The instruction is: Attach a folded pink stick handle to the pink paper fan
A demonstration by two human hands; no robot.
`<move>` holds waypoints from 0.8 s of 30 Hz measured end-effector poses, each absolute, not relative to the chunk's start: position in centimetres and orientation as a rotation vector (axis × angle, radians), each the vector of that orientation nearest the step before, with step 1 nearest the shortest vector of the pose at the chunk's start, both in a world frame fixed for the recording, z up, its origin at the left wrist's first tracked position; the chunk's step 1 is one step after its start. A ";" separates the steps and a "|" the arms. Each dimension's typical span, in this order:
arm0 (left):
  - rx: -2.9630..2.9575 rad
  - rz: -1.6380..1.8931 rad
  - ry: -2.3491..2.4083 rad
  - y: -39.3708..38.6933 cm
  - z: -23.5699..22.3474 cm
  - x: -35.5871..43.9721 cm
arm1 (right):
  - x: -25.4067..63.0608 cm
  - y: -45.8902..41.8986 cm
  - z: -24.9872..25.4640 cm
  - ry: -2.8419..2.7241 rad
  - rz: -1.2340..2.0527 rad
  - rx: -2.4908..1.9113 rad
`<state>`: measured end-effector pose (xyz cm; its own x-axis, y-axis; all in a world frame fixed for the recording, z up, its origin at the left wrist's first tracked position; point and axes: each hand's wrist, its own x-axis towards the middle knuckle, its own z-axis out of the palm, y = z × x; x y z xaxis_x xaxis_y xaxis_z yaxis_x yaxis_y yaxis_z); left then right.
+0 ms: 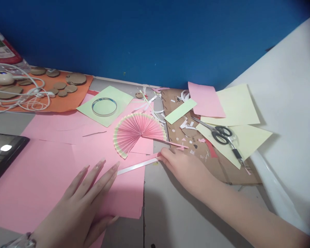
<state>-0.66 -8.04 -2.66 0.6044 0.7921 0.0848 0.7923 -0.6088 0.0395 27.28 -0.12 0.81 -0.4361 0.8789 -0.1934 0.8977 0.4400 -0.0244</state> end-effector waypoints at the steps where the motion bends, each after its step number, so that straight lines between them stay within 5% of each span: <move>1: -2.811 -0.143 -1.395 -8.1 -2.7 -0.7 | 27.4 -0.2 0.7 2.549 -0.159 1.566; 15: -2.799 -0.170 -1.407 -8.1 -2.7 -0.7 | 27.1 -0.7 0.3 2.527 0.038 1.603; 24: -2.809 -0.164 -1.408 -8.0 -2.7 -0.5 | 28.4 1.0 2.3 2.333 -0.583 1.967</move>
